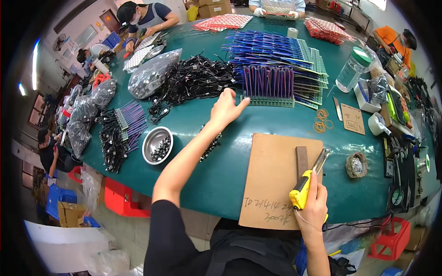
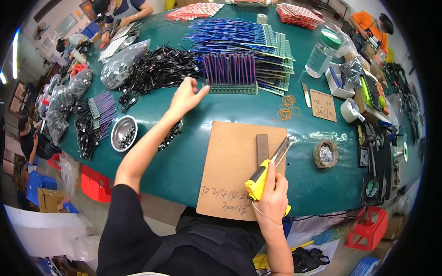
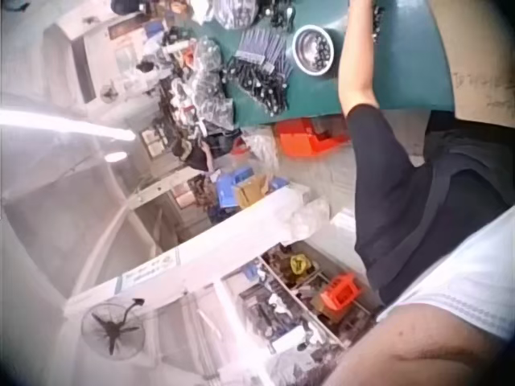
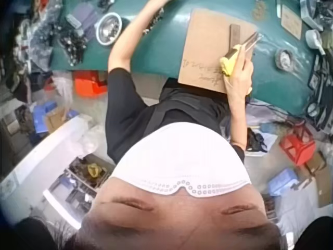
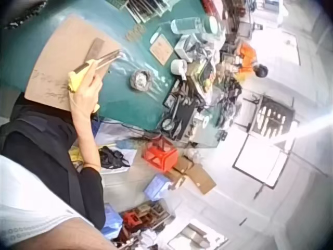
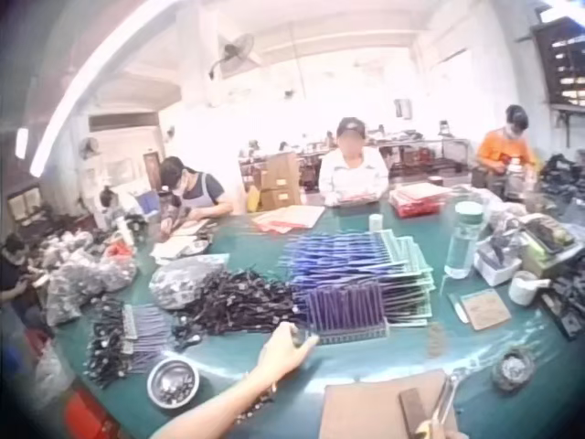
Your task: The person solders small electronic components onto a circuit board strip using a soldering tool and solder wire.
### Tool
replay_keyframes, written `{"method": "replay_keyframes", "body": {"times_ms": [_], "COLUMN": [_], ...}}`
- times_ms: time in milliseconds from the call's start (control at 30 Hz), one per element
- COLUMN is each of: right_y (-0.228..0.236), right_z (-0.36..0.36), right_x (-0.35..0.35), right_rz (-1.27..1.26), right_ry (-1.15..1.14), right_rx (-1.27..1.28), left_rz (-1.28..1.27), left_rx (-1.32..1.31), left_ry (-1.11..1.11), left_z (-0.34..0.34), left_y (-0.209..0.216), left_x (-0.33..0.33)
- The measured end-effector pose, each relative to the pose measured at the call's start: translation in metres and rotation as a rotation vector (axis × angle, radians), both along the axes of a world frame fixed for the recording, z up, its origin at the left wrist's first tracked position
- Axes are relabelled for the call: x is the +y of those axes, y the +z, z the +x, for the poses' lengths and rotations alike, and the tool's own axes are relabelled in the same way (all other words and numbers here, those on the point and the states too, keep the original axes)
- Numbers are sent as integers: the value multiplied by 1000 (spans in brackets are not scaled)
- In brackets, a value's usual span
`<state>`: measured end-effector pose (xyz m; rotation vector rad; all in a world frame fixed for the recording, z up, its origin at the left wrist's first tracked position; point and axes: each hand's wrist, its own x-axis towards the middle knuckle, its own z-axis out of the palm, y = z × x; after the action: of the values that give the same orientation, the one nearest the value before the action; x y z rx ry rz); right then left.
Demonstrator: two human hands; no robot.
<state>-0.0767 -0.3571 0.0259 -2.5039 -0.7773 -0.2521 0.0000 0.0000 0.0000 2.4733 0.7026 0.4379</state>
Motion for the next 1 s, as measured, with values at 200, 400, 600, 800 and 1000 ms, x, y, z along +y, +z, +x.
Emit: {"method": "replay_keyframes", "body": {"times_ms": [200,400,600,800,1000], "right_y": [3,2,2,1,-2], "right_z": [2,7,5,5,3], "right_x": [-2,-3,0,-2,2], "right_rz": [17,-13,17,-47,-17], "right_ry": [-4,5,-2,4,-2], "right_rx": [-24,-25,-9,-48,-28], "left_rz": [-27,-309,-523,-272,-467], "left_rx": [-238,-299,-305,-393,-704], "left_ry": [-57,-32,-142,-41,-109], "left_z": [23,1,0,-9,-35], "left_y": [-26,-22,-21,-16,16], "left_x": [-1,-2,2,-1,8]}}
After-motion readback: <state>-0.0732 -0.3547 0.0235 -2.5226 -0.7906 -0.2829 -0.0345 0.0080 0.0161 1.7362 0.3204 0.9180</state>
